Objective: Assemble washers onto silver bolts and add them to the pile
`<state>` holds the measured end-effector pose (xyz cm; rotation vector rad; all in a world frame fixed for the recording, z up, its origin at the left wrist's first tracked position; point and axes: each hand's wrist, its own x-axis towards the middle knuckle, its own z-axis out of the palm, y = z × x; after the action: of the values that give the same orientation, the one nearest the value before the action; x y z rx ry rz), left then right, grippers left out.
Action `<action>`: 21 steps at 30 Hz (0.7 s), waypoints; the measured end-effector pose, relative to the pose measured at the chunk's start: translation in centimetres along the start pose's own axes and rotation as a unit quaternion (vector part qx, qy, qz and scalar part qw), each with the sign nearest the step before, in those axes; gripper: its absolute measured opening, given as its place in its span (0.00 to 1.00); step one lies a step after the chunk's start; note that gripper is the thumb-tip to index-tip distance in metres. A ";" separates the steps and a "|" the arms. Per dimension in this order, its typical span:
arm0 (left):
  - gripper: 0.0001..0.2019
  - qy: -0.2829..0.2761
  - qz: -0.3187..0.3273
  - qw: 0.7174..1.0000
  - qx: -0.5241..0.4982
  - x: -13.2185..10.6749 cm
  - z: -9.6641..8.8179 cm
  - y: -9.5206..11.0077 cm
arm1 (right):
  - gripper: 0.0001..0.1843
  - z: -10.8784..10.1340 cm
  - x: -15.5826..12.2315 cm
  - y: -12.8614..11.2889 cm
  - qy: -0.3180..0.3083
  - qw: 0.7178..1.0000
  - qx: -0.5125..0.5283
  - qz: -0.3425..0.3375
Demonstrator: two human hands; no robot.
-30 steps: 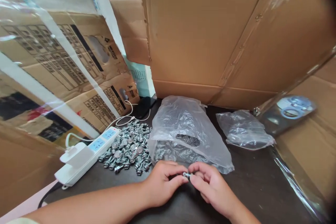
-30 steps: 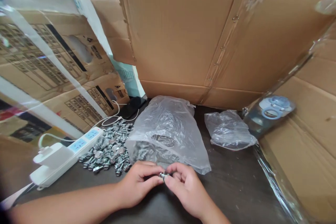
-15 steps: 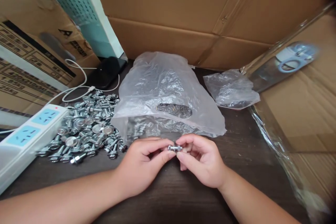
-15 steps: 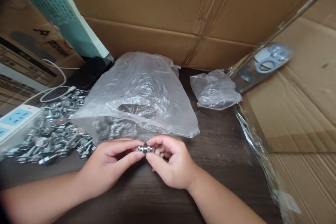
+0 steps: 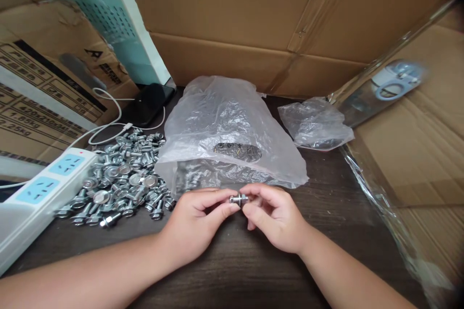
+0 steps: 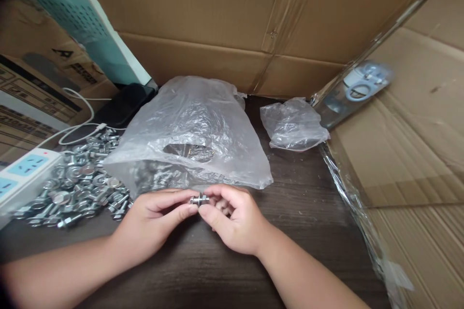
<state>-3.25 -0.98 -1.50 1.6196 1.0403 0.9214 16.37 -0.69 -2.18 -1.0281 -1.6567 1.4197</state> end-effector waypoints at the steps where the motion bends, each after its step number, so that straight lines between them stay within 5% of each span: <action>1: 0.07 0.002 -0.004 1.000 -0.002 0.0 0.0 0.0 | 0.13 0.0 0.0 0.0 0.007 1.000 0.006 -0.008; 11: 0.08 -0.002 -0.022 1.000 0.016 0.1 0.0 0.1 | 0.09 0.5 -0.1 -0.1 0.020 0.998 0.042 0.038; 21: 0.09 0.021 -0.020 0.999 0.039 -0.2 0.2 0.1 | 0.15 0.4 0.2 -1.1 -0.001 0.997 -0.059 0.048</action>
<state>-3.13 -1.21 -1.50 1.6440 1.1460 0.9002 15.78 -0.80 -1.15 -1.1875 -1.7305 1.3988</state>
